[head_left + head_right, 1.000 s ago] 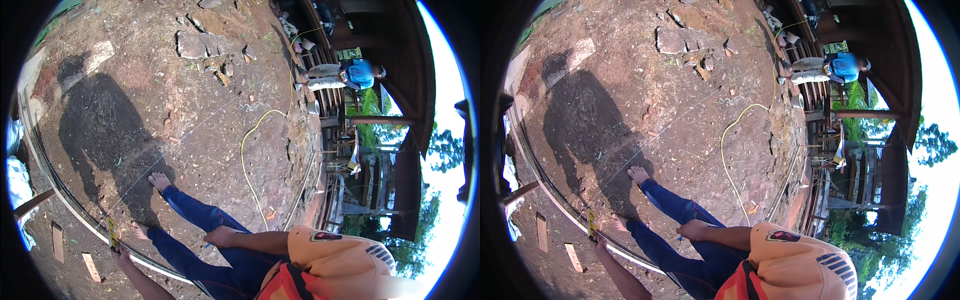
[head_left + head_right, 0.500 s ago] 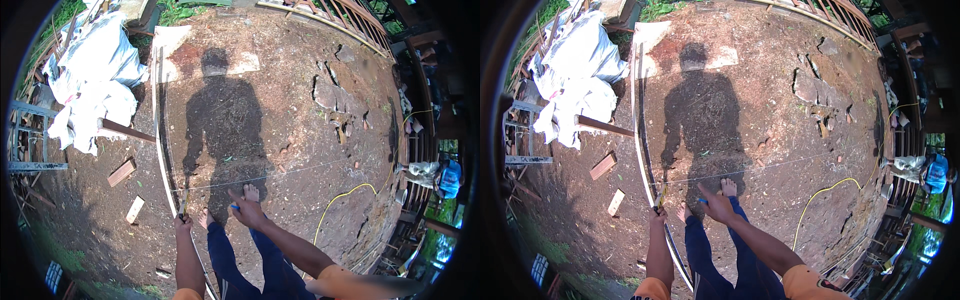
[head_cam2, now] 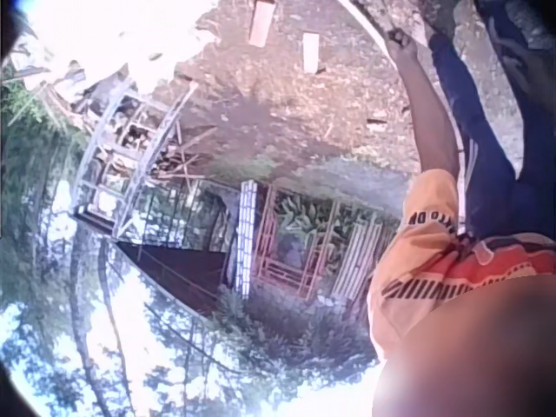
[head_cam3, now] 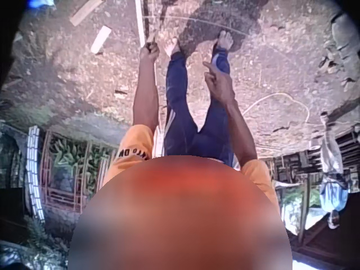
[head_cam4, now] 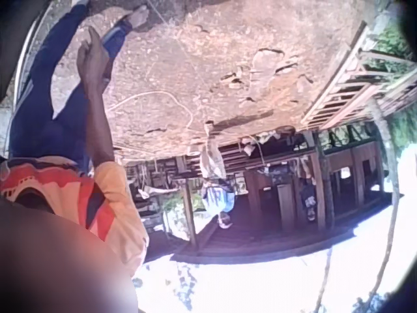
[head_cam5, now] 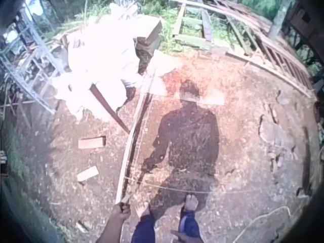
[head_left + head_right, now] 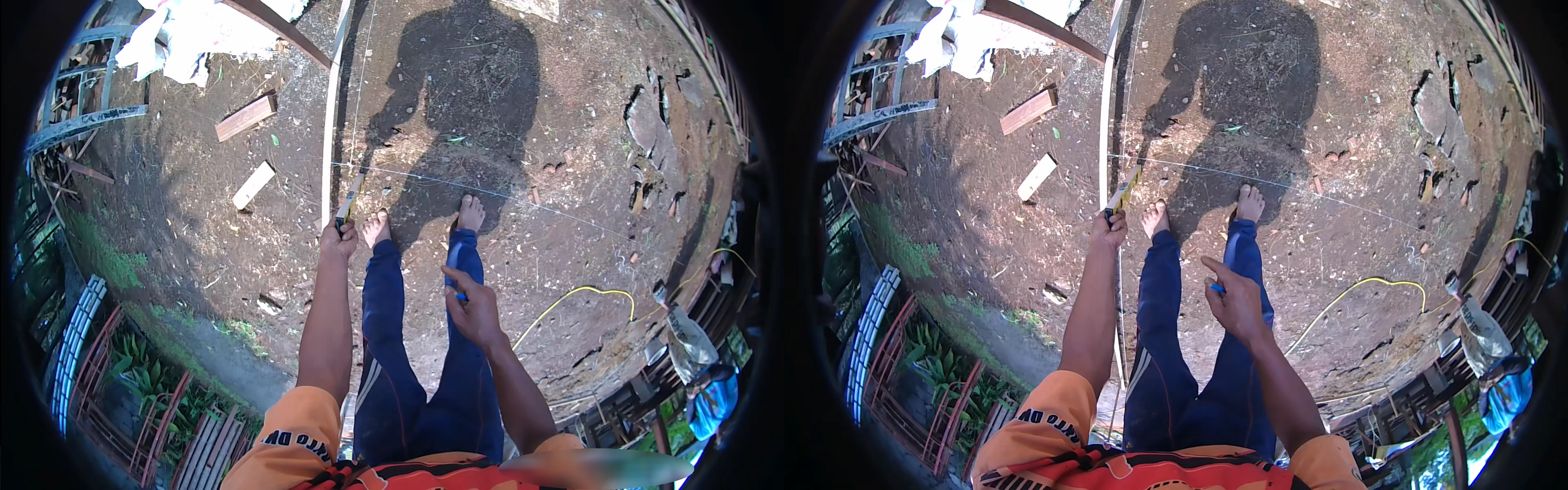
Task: The person measures a wooden plank with a tape measure and marks it with a pen. They then move around the construction site, interacting with another worker and handling a spirit level.
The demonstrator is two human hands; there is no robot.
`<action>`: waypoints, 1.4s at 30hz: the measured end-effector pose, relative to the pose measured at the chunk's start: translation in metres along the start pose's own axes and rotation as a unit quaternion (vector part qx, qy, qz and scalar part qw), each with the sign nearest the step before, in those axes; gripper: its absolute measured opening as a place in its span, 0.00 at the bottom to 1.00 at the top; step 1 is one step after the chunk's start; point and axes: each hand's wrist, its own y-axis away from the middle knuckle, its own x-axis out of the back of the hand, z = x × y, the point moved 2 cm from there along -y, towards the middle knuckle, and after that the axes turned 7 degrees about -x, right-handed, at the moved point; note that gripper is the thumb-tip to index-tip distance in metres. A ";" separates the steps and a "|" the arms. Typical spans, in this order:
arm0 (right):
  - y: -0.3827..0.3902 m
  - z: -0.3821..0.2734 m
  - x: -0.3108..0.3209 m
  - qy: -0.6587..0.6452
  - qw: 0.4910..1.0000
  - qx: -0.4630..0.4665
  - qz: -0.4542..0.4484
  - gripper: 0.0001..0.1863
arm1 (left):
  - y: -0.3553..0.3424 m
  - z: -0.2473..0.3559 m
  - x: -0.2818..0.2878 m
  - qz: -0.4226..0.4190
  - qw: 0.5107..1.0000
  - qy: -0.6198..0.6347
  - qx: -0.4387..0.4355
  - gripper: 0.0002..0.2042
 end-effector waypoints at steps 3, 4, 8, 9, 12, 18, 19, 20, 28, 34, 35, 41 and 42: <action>0.062 0.078 -0.025 0.051 0.985 -0.140 -0.083 0.21 | -0.001 0.000 -0.002 0.019 1.000 0.008 -0.004 0.10; 0.079 0.096 -0.032 0.059 0.984 -0.148 -0.082 0.20 | -0.001 -0.001 -0.001 0.026 1.000 -0.008 -0.008 0.10; 0.108 0.138 -0.054 0.098 0.977 -0.174 -0.079 0.19 | 0.000 -0.009 0.006 0.033 0.999 -0.014 -0.013 0.11; 0.108 0.142 -0.059 0.096 0.973 -0.193 -0.086 0.19 | 0.001 -0.010 0.007 0.024 0.999 -0.024 -0.017 0.11; 0.099 0.143 -0.070 0.130 0.962 -0.224 -0.082 0.19 | 0.002 -0.008 0.010 0.026 0.999 -0.012 -0.013 0.11; 0.093 0.138 -0.079 0.151 0.956 -0.229 -0.099 0.19 | 0.001 0.005 0.011 0.027 0.999 0.011 0.013 0.11; 0.092 0.138 -0.079 0.146 0.956 -0.236 -0.094 0.19 | 0.001 0.006 0.010 0.022 0.999 0.020 0.022 0.11; 0.092 0.139 -0.080 0.139 0.957 -0.236 -0.096 0.19 | 0.001 0.005 0.009 0.031 0.998 0.041 0.034 0.11; 0.089 0.140 -0.086 0.134 0.963 -0.224 -0.067 0.18 | 0.000 -0.003 0.001 0.037 0.999 -0.032 -0.003 0.11; 0.090 0.144 -0.092 0.130 0.963 -0.224 -0.067 0.17 | -0.003 -0.018 0.010 0.018 0.996 -0.072 -0.055 0.11; 0.090 0.144 -0.092 0.134 0.964 -0.221 -0.063 0.17 | -0.004 -0.019 0.010 0.020 0.996 -0.067 -0.058 0.11; 0.091 0.143 -0.091 0.127 0.968 -0.208 -0.051 0.17 | -0.004 -0.011 0.009 0.017 0.999 -0.046 -0.004 0.12; 0.091 0.143 -0.092 0.125 0.968 -0.212 -0.050 0.17 | -0.005 -0.009 0.008 0.035 0.998 -0.059 -0.009 0.11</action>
